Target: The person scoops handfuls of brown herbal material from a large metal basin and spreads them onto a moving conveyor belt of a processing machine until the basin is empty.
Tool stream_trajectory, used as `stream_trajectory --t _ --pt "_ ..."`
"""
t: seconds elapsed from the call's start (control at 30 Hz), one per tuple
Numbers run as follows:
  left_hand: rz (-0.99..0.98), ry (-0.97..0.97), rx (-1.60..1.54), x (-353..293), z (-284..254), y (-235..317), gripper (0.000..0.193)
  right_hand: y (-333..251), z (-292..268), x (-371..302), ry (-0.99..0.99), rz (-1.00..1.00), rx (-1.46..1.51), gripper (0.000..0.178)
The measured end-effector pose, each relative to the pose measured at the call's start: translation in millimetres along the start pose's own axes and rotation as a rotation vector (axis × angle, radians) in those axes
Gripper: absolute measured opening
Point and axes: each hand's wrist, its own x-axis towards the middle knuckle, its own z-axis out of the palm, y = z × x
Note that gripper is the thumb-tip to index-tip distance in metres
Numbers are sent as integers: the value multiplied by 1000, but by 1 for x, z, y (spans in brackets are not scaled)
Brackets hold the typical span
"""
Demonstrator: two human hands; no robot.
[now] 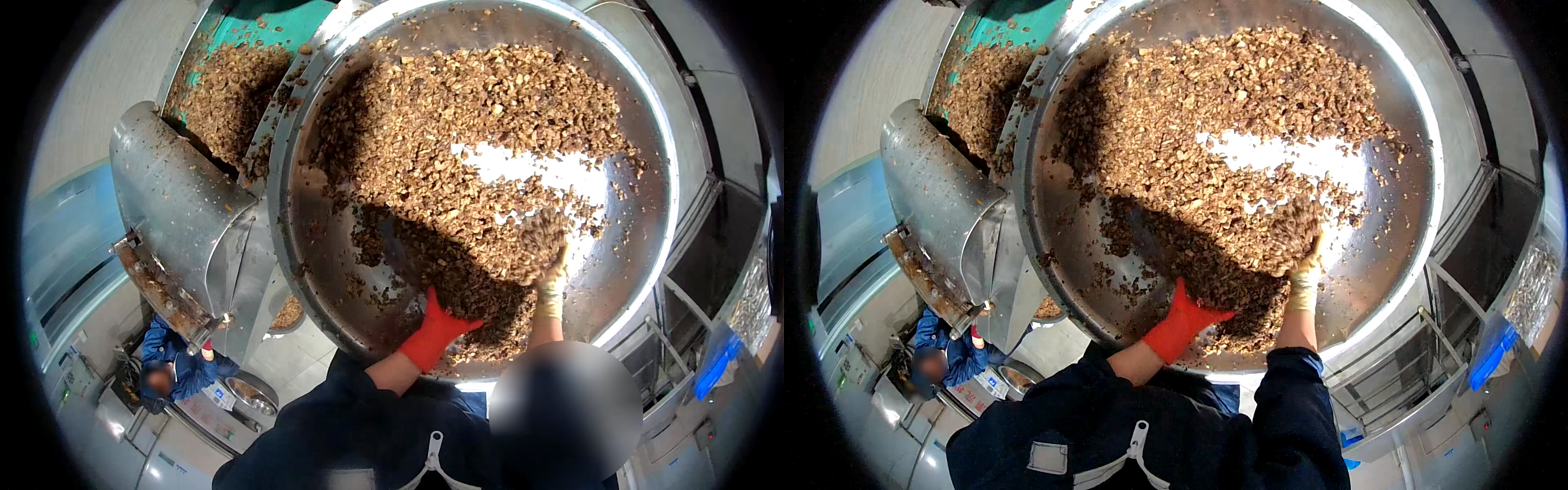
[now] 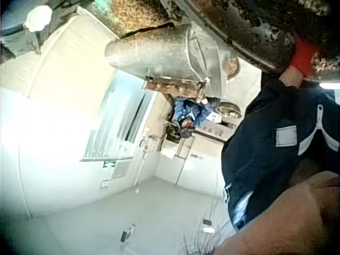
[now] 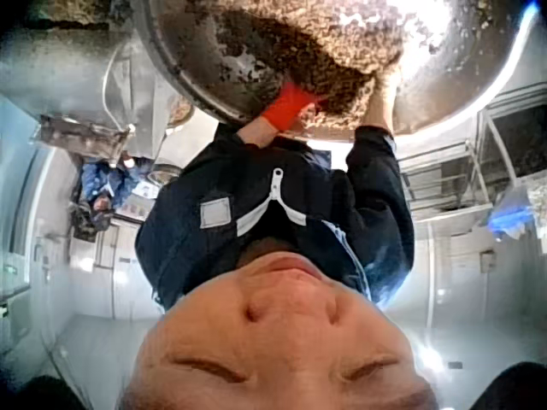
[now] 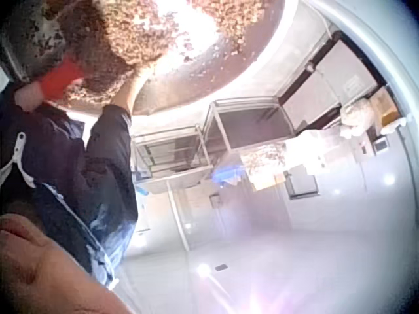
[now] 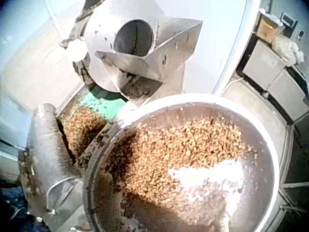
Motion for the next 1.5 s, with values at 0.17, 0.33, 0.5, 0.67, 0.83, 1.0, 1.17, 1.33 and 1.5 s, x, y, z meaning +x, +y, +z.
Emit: stream_trajectory --t 0.17,0.33,0.5,0.67,0.83,1.0,1.17,1.33,1.5 --pt "255 -56 12 -2 85 50 84 -113 4 -10 115 -243 940 83" --pt "568 -112 111 -19 156 132 85 -229 -23 -21 -129 -359 1262 79" --pt "537 -502 119 -40 171 154 78 -291 -38 -45 -351 -381 1436 74" --pt "441 -478 73 -85 200 147 68 -307 -78 -105 -473 -443 1543 70" --pt "434 -692 106 -142 247 146 57 -353 -155 -194 -561 -606 1554 66" --pt "526 -836 175 -203 323 185 53 -416 -220 -293 -565 -691 1513 61" --pt "789 -624 159 -257 364 254 67 -504 -215 -246 -423 -825 1416 58" --pt "988 -483 343 -280 334 235 86 -497 -166 -153 1095 -1080 228 48" --pt "1109 -650 377 -277 295 235 79 -481 -113 -244 451 -1379 374 41"
